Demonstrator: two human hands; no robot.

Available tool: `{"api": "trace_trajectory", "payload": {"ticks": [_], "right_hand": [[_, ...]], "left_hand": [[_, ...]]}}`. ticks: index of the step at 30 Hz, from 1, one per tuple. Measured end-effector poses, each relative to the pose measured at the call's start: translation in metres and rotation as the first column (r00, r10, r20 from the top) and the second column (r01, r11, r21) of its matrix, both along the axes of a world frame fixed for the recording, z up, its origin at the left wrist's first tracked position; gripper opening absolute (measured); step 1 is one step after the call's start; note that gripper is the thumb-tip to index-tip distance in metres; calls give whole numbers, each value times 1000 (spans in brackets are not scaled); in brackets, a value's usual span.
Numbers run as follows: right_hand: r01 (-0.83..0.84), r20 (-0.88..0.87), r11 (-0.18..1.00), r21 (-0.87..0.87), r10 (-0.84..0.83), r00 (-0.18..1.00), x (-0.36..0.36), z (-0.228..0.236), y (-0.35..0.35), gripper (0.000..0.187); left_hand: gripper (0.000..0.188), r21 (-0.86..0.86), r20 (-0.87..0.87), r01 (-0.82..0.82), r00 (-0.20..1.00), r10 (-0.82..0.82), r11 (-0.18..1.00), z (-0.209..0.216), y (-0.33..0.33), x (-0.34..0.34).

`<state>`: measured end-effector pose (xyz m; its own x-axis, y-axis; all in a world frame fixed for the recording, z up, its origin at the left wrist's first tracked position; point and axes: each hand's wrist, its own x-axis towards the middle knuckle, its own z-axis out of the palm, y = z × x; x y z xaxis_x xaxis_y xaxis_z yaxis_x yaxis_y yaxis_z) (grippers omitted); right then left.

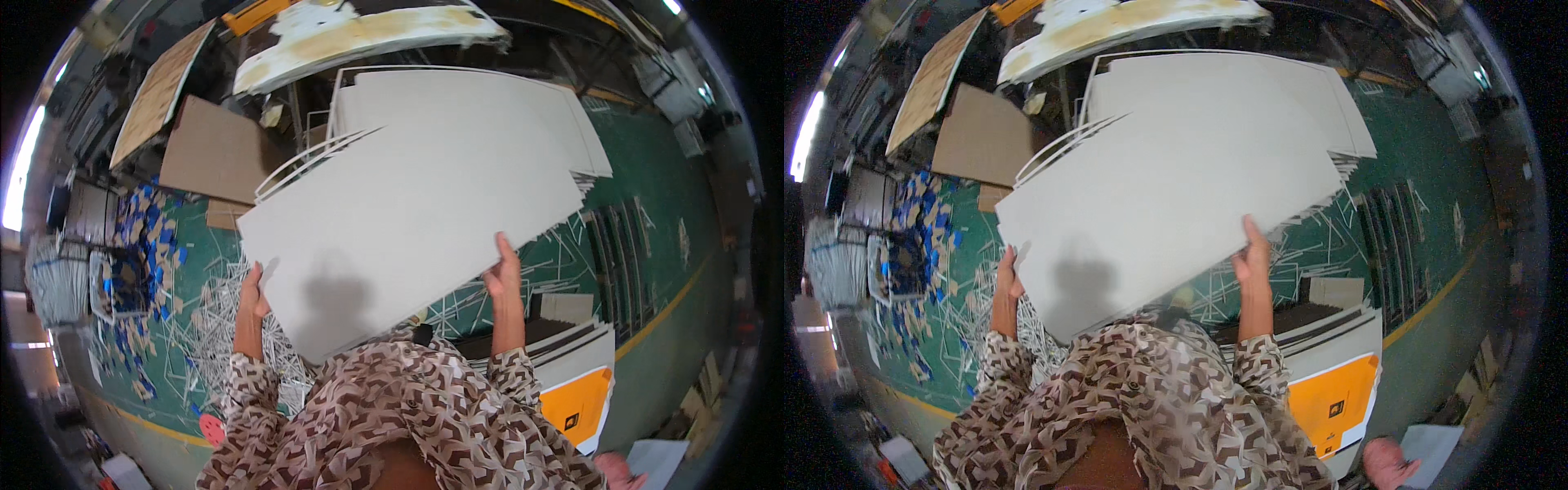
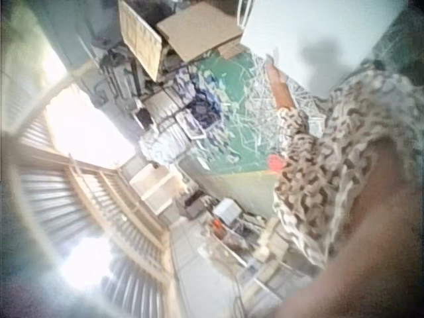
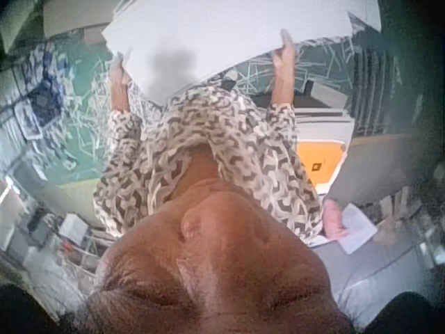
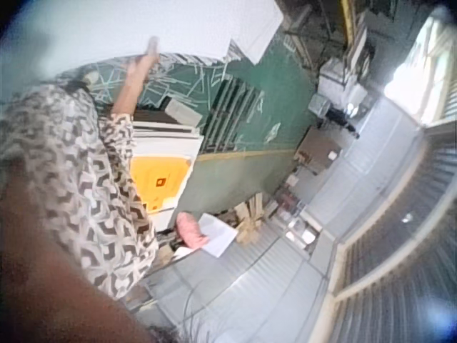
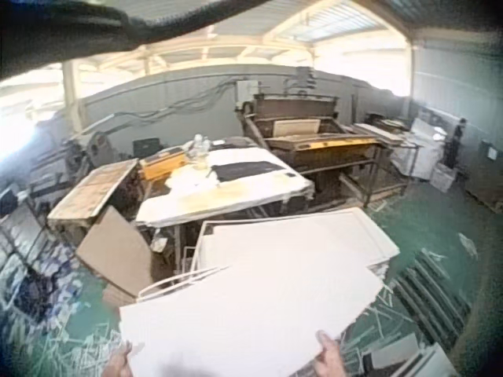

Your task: The person removes rectangular white frames from a stack, pulls thin white strips off them, and then places the frames onto printed orange cardboard sheets on a nearby pallet.

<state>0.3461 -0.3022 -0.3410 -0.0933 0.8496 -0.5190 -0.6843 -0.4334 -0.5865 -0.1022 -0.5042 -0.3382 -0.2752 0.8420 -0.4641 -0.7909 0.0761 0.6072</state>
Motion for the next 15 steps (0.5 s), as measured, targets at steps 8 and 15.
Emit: {"api": "trace_trajectory", "payload": {"ticks": [8, 15], "right_hand": [[19, 164, 997, 74, -31, 986, -32, -10, -4, 42], [-16, 123, 990, -141, 34, 992, -70, -10, -24, 38]], "left_hand": [[55, -26, -181, 15, 983, -19, 1000, 18, 25, -17], [60, 55, -503, 90, 863, -50, 994, 80, 5, -58]]}}
